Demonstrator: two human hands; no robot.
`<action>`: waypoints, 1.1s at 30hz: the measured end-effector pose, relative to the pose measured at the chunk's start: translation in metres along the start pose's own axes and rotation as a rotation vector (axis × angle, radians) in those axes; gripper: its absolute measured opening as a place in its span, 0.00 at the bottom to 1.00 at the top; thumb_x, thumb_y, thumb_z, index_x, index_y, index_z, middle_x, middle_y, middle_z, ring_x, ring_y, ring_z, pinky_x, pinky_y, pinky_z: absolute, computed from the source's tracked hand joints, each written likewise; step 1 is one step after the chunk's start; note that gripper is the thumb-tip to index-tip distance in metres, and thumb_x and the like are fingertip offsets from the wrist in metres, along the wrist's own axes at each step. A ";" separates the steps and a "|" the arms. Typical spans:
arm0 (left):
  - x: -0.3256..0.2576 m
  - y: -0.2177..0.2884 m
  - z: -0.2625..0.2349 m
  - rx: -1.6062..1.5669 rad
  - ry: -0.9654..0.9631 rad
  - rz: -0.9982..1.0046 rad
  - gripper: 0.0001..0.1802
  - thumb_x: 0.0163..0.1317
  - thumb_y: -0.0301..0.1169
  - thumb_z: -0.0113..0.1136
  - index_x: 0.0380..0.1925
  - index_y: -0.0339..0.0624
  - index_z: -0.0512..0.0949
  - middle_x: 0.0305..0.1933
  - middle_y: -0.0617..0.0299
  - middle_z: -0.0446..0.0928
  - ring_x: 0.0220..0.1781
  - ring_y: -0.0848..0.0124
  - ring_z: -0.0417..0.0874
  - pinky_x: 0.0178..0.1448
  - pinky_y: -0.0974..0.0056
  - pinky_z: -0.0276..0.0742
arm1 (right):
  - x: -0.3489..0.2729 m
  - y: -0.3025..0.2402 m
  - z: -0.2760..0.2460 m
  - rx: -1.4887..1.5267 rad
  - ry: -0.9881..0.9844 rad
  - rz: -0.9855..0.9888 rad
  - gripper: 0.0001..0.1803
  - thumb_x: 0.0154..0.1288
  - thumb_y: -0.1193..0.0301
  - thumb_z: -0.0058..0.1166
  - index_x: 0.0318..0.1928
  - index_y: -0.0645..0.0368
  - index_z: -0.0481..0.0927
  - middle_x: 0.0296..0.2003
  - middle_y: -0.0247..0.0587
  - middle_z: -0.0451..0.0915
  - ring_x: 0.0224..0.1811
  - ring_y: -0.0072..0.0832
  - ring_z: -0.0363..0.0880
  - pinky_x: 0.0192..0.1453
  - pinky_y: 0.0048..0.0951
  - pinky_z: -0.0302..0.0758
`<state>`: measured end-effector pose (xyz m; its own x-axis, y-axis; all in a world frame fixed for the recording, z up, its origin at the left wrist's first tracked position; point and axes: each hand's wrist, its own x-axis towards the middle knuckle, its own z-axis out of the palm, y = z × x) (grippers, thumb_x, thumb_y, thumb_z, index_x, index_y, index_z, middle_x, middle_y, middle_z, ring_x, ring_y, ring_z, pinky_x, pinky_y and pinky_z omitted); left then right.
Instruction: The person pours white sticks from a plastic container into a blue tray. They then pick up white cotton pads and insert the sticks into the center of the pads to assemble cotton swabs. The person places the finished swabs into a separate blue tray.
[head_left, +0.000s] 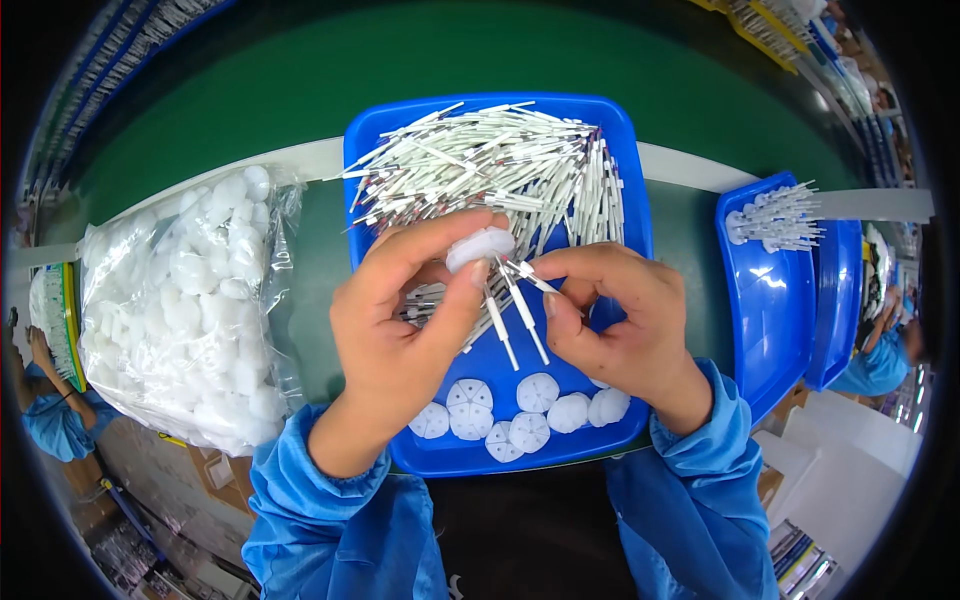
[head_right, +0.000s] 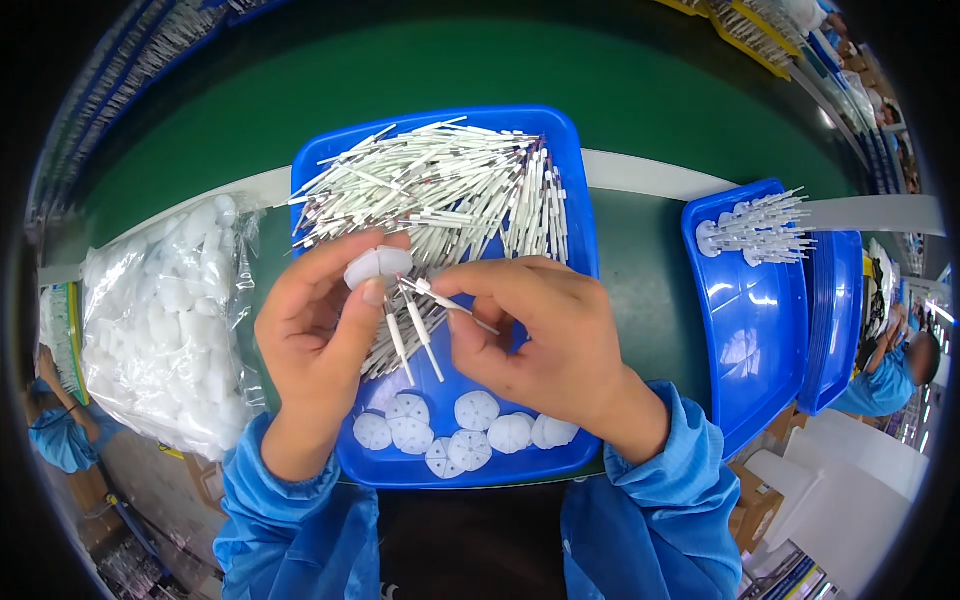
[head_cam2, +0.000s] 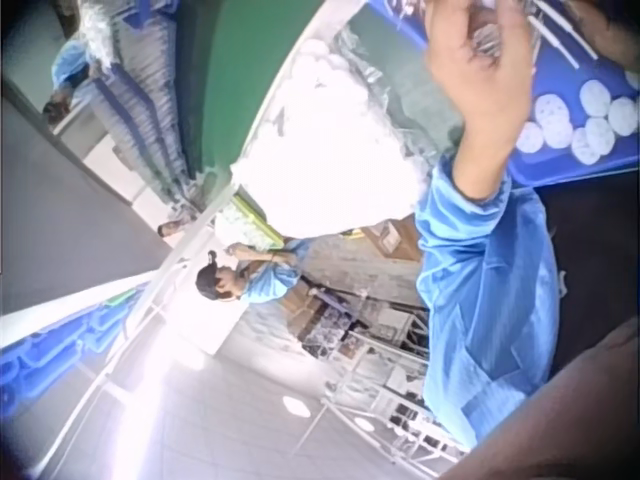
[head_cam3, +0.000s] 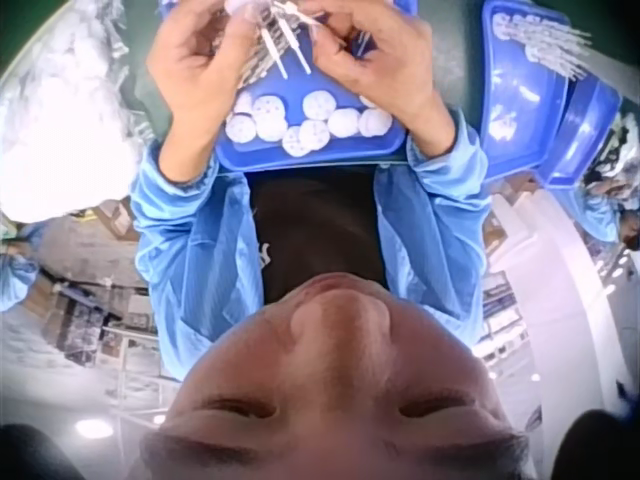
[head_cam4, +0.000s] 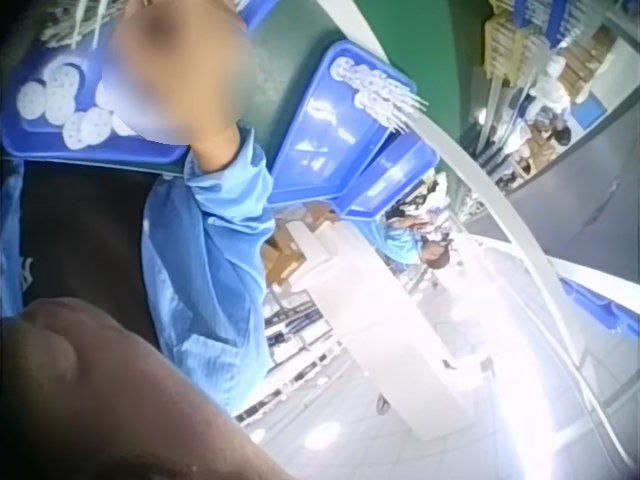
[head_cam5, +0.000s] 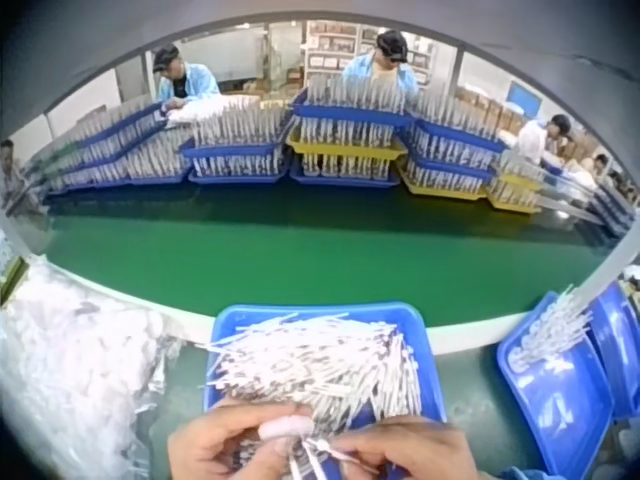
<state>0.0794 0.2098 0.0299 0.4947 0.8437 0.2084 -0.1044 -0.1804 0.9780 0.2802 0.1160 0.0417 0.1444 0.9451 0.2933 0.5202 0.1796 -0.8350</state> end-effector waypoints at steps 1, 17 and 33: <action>0.000 0.001 -0.001 0.009 -0.027 -0.022 0.19 0.77 0.16 0.62 0.65 0.29 0.79 0.63 0.42 0.87 0.64 0.61 0.88 0.72 0.58 0.82 | -0.002 -0.002 -0.001 0.023 -0.002 0.049 0.17 0.59 0.80 0.70 0.50 0.57 0.91 0.23 0.32 0.82 0.23 0.23 0.81 0.31 0.28 0.79; 0.006 0.010 0.003 0.562 0.039 0.286 0.22 0.57 0.14 0.74 0.52 0.39 0.91 0.51 0.57 0.93 0.45 0.61 0.90 0.50 0.61 0.86 | 0.002 -0.014 0.001 0.066 0.013 0.172 0.12 0.68 0.78 0.70 0.51 0.58 0.90 0.21 0.34 0.82 0.21 0.19 0.81 0.28 0.26 0.75; -0.003 0.015 0.010 0.678 -0.065 0.370 0.27 0.54 0.15 0.77 0.57 0.33 0.89 0.43 0.55 0.92 0.34 0.63 0.89 0.39 0.63 0.86 | 0.009 0.002 0.008 -0.401 0.189 -0.293 0.08 0.59 0.71 0.78 0.38 0.54 0.89 0.28 0.32 0.89 0.26 0.32 0.86 0.38 0.32 0.78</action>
<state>0.0851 0.1990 0.0439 0.5825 0.6407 0.5001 0.2681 -0.7324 0.6259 0.2759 0.1266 0.0387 0.0747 0.7985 0.5973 0.8372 0.2752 -0.4726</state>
